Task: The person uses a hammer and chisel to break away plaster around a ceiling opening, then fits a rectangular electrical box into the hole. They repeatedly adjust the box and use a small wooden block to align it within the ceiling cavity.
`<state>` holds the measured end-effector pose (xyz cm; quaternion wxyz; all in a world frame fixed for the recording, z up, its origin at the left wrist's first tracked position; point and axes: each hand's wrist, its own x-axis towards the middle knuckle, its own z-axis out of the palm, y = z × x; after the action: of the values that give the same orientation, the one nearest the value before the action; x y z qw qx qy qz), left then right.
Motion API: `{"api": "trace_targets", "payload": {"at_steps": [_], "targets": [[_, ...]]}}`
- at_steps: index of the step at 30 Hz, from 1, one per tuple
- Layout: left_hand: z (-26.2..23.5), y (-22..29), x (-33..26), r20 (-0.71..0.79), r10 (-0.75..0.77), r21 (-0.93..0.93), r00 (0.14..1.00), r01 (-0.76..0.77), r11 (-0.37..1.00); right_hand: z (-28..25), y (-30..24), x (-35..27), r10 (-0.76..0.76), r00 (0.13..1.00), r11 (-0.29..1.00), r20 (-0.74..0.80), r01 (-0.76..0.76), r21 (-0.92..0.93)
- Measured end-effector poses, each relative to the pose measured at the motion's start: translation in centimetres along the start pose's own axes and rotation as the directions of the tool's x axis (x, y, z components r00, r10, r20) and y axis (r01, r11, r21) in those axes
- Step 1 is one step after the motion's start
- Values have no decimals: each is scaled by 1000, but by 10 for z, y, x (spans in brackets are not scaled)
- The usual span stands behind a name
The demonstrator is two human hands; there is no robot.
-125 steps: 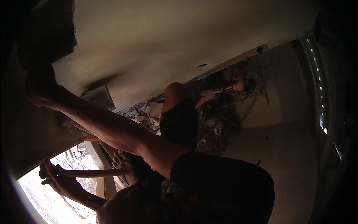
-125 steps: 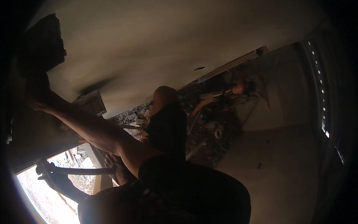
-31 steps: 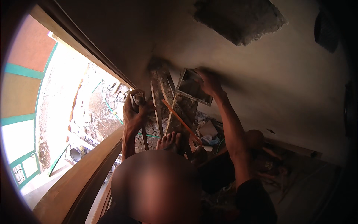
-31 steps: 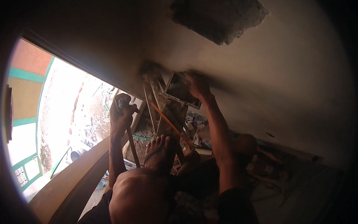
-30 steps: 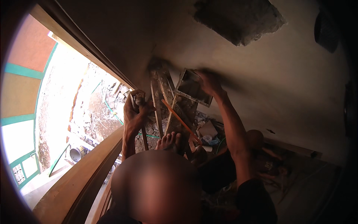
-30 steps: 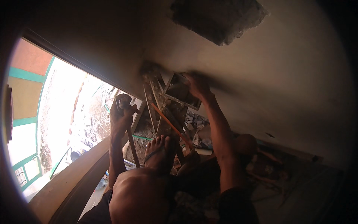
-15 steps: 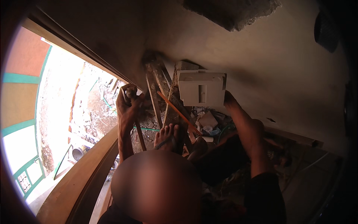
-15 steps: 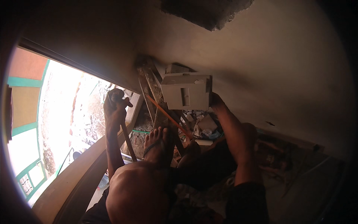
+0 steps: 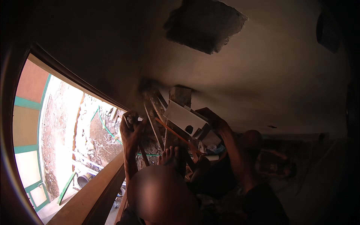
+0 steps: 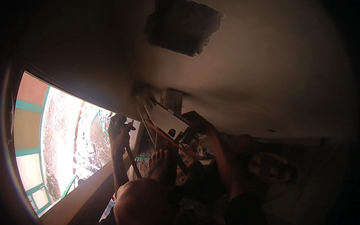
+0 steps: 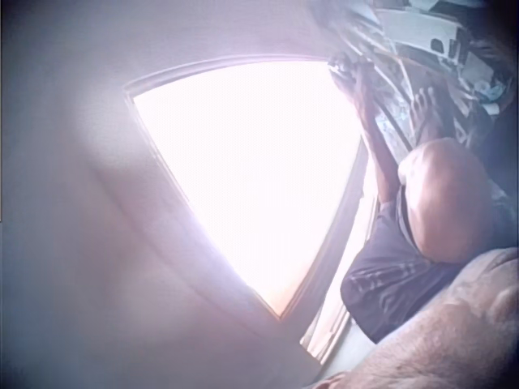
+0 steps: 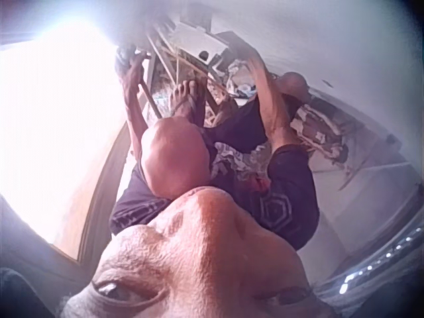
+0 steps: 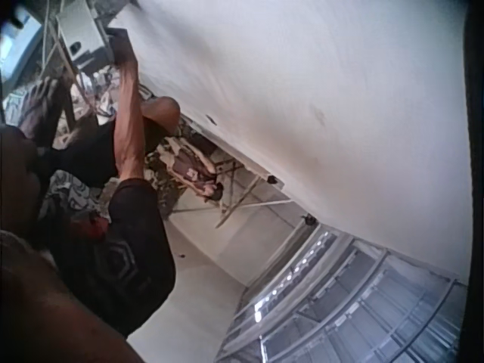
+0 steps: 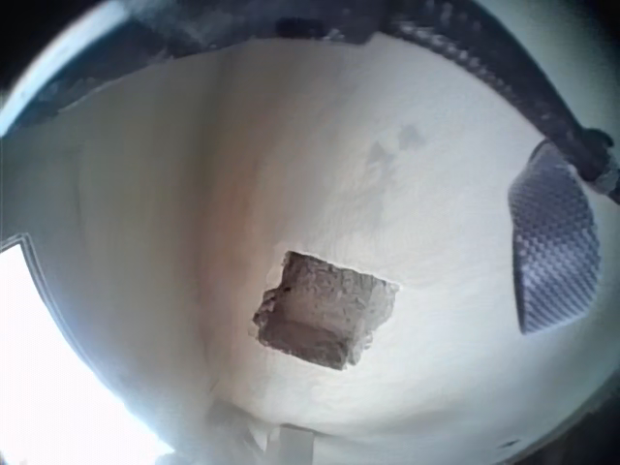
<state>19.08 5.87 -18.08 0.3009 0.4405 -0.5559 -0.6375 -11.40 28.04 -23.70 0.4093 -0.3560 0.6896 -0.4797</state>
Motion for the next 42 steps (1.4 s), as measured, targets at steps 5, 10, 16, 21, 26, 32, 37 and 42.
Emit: {"api": "trace_targets", "payload": {"at_steps": [5, 10, 16, 21, 26, 32, 37, 42], "targets": [[6, 37, 0, -43, 99, -112, 994, -104, 988, 39, -126, 20, -285, 940, 945, -188, 243, -219], [52, 80, 21, -68, 238, -273, 969, -247, 930, 47, -197, 28, -674, 599, 712, -433, 372, -595], [96, 121, 64, -129, 426, -312, 896, -444, 840, 52, -228, 88, -829, 241, 557, -504, 422, -715], [116, 153, 95, -149, 479, -247, 865, -502, 829, 47, -242, 109, -803, 233, 595, -548, 300, -745], [133, 157, 112, -168, 467, -200, 868, -494, 846, 40, -239, 119, -825, 225, 563, -518, 271, -781], [134, 148, 117, -211, 496, -152, 843, -529, 835, 42, -233, 123, -870, 159, 494, -468, 257, -831], [135, 151, 123, -168, 489, -78, 856, -506, 859, 43, -239, 119, -788, 262, 615, -558, 276, -739], [151, 141, 139, -242, 462, -190, 853, -509, 840, 38, -245, 137, -873, 79, 484, -481, 258, -836]]}}
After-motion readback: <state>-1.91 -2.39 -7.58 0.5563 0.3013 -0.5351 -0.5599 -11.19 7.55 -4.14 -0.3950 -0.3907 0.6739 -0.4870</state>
